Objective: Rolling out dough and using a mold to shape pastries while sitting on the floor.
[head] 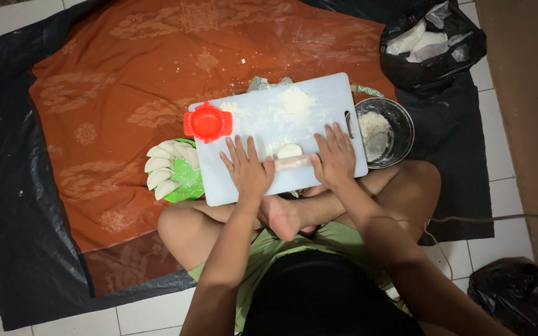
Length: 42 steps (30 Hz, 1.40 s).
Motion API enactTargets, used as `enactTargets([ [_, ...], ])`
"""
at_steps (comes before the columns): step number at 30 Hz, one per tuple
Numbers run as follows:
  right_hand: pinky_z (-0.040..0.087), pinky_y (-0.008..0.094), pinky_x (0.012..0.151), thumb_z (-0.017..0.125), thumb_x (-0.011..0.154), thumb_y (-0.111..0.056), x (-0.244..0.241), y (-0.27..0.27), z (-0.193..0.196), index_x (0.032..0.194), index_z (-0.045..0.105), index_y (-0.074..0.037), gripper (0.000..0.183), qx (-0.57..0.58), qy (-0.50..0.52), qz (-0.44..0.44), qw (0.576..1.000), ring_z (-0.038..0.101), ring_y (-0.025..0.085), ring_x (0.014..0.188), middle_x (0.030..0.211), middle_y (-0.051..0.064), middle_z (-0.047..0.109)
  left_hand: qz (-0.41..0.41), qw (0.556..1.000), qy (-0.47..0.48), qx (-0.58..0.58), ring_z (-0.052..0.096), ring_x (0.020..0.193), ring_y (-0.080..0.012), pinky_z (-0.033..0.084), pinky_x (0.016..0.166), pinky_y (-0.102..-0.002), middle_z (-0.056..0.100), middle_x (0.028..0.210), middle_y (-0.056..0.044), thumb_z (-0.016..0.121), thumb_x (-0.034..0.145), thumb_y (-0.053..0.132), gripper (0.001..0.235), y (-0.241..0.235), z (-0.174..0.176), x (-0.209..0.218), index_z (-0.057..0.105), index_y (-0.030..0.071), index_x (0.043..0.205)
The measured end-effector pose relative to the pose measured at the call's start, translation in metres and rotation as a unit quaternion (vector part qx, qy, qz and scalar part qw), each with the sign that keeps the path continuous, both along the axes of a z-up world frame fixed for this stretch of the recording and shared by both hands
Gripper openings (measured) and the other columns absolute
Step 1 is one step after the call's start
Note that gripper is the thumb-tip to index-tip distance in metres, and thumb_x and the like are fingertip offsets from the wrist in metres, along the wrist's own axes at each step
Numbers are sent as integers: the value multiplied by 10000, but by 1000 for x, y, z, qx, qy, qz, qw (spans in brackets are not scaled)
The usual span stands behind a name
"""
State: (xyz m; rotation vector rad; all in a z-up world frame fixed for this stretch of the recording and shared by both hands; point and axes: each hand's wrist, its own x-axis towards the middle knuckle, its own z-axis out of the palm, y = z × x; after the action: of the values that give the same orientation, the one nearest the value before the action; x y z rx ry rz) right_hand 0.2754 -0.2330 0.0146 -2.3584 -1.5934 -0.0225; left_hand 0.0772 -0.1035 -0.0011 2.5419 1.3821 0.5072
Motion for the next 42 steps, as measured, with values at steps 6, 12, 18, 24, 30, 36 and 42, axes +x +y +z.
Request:
enactTargets([
  [6,256,506,1220,371,1082,-532,43,66,6,1433,582,-116,584,-81,40,-32,995,269,391,1528,1526,227,487,39,998,10,-52,131,1549,-434,-34,1243,-620,342,1576,-275,668,809,458,828,55,20,34,453,73,1511],
  [12,174,503,1255,299,1091,-581,40,84,22,1462,565,-167,616,-130,43,-49,989,210,350,1557,1566,185,460,48,994,43,-89,63,1568,-398,-49,1275,-560,276,1612,-251,618,876,450,753,70,25,43,450,96,1519],
  [18,274,527,1207,492,1009,-465,5,1,-3,1395,602,-64,568,31,-17,14,999,378,400,1489,1527,240,510,-5,1000,12,-24,240,1531,-433,93,1247,-575,394,1559,-292,609,823,370,702,-4,16,3,555,39,1440],
  [24,312,492,1189,501,995,-477,21,26,-18,1410,617,-80,586,11,-27,-11,1000,396,370,1489,1500,218,553,21,1000,8,20,230,1529,-442,64,1251,-580,424,1547,-282,606,783,362,646,17,11,23,647,52,1349],
  [30,143,483,1272,282,1082,-616,50,109,27,1517,506,-133,688,-140,61,-52,987,114,331,1579,1625,189,380,91,981,59,-159,-75,1558,-436,18,1303,-523,61,1667,-273,552,921,470,755,85,39,62,417,67,1545],
  [36,233,533,1220,585,962,-457,24,37,-4,1415,619,-77,591,10,-30,5,999,385,354,1496,1515,183,555,19,999,14,-39,184,1526,-489,107,1268,-573,251,1601,-368,699,811,411,921,13,22,26,380,-129,1485],
  [42,280,500,1195,454,973,-517,-3,-31,-7,1405,599,-106,613,56,-21,38,997,408,338,1490,1569,120,513,-34,998,-11,-44,223,1531,-452,39,1264,-556,321,1588,-346,567,902,471,867,-20,6,0,374,-135,1491],
])
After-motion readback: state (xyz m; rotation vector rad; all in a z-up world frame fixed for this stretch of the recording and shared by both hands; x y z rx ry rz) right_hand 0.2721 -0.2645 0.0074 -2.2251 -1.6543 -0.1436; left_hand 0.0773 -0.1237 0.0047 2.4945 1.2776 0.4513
